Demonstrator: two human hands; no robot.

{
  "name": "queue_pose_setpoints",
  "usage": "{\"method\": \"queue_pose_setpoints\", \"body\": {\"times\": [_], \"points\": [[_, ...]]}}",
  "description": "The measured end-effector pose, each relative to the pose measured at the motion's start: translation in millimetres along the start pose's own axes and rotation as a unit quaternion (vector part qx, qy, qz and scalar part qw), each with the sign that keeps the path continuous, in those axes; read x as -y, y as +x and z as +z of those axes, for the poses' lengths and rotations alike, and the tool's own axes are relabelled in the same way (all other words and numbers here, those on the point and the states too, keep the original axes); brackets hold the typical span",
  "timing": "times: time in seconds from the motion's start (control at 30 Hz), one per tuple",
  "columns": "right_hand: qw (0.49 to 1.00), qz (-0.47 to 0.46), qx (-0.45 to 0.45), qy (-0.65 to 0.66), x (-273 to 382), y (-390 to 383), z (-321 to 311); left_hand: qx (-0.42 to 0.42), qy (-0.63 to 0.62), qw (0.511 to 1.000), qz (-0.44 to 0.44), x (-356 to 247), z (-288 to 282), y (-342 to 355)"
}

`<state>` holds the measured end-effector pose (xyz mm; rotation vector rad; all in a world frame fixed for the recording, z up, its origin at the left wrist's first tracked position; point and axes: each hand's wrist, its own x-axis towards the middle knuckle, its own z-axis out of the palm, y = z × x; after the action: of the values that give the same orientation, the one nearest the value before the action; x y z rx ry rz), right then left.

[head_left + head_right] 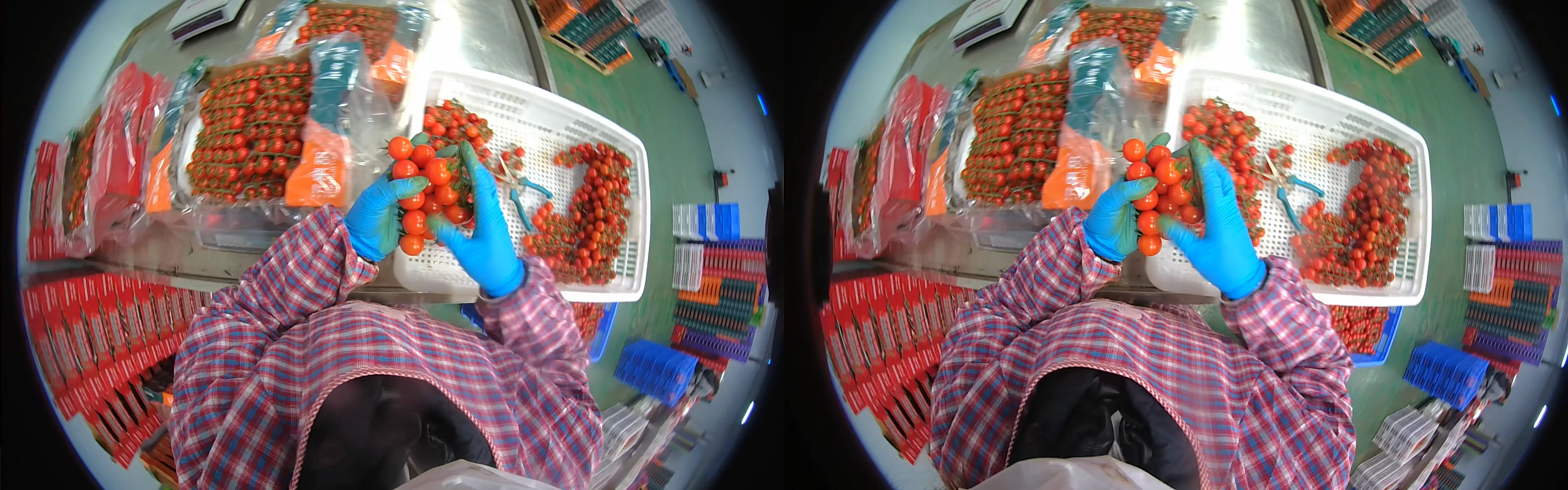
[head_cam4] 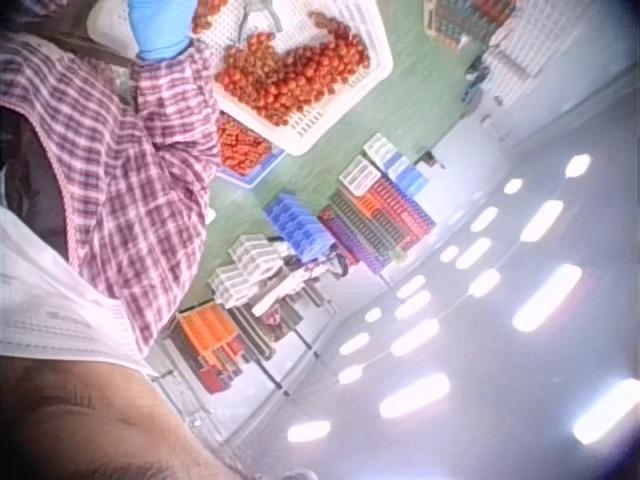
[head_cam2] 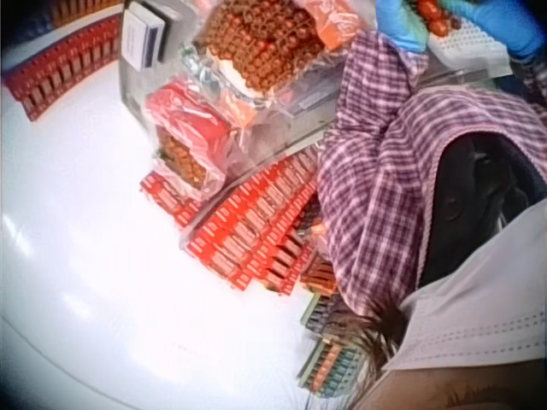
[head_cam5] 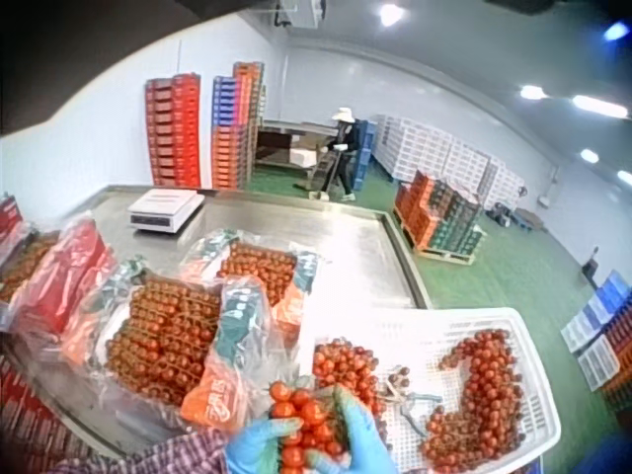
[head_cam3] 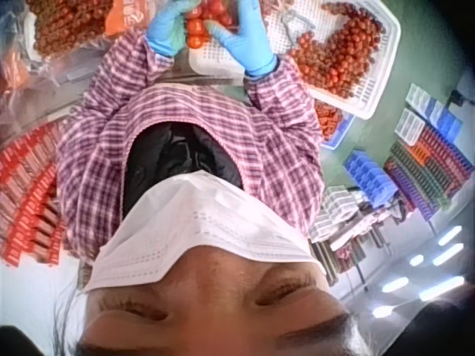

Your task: The person uses shears to cut cherry tomato clusters from larger vines in a white basket. They place the cut clusters into clear plastic bags, seal them, and set the bags aside. The person repeats this process with multiple clusters, occasionally moving the shears and adjusting the tomatoes in the basket.

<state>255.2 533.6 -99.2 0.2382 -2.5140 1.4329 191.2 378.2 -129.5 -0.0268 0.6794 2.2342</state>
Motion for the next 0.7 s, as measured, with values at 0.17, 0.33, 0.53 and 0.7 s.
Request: {"method": "queue_pose_setpoints", "body": {"times": [0.17,0.33,0.53,0.7], "points": [[0.826,0.217,-0.005,0.521,4.7,44.1,41.0,0.151,-0.177,0.973,0.013,-64.0,-37.2,-49.9],[0.83,0.223,0.176,0.481,94.4,98.8,99.9,0.252,-0.345,0.898,-0.106,-148.1,-89.7,-170.9],[0.921,-0.062,0.363,0.131,234.5,223.2,249.1,-0.079,-0.107,0.986,0.097,-218.1,-182.2,-336.6],[0.81,-0.39,0.364,-0.244,307.6,353.8,452.7,-0.244,-0.124,0.937,0.217,-248.1,-222.7,-427.9]]}}
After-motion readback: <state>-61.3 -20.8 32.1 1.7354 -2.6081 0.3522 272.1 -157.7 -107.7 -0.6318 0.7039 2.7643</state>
